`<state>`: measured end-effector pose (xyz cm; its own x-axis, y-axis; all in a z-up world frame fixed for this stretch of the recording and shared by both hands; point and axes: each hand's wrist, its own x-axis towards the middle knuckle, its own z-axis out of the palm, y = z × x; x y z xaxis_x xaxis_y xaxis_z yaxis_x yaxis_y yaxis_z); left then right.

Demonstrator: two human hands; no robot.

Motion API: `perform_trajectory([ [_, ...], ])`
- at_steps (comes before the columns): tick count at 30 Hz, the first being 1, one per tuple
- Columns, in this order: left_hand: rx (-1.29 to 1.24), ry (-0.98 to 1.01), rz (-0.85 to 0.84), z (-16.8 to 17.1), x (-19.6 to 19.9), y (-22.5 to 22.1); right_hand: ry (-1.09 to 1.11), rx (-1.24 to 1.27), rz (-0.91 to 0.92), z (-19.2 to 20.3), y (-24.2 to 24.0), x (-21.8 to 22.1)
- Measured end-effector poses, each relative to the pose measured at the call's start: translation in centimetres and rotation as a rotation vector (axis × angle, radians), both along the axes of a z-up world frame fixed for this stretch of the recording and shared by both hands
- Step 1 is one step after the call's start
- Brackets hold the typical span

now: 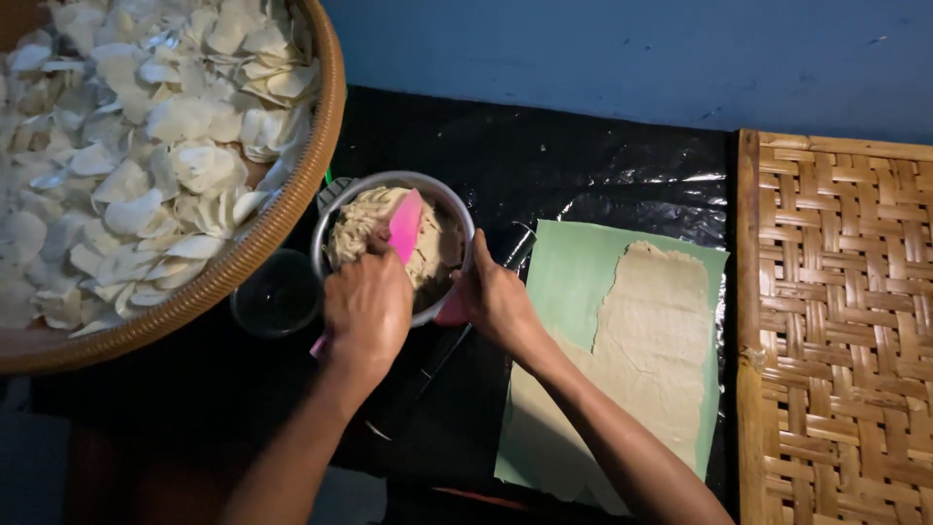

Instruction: Rolling out snack dough with a rolling pin and cutting it into small circular shapes.

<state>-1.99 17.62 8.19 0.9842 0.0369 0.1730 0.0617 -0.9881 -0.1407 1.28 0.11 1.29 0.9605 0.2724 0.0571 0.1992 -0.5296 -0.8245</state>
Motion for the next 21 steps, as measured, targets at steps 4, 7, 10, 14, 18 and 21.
perform_trajectory([
  [4,-0.191,0.106,0.032,0.8,0.6,0.0,-0.086,0.04,0.023,-0.5,0.2,0.1],
  [7,-0.41,0.153,0.021,-2.0,1.1,0.5,-0.033,-0.021,0.006,-0.5,0.2,0.0],
  [10,-0.491,0.065,-0.069,-5.3,2.1,1.4,-0.027,0.001,0.003,-0.5,0.1,0.1],
  [14,-0.577,0.08,-0.056,-4.5,2.2,1.2,-0.047,0.002,0.018,-1.3,0.3,0.2],
  [18,-0.595,0.127,-0.106,-5.3,2.2,1.3,-0.046,-0.034,0.024,-1.6,0.4,0.2],
  [21,-0.654,0.159,-0.15,-6.9,2.7,2.4,-0.064,-0.033,0.022,-1.8,0.4,0.3],
])
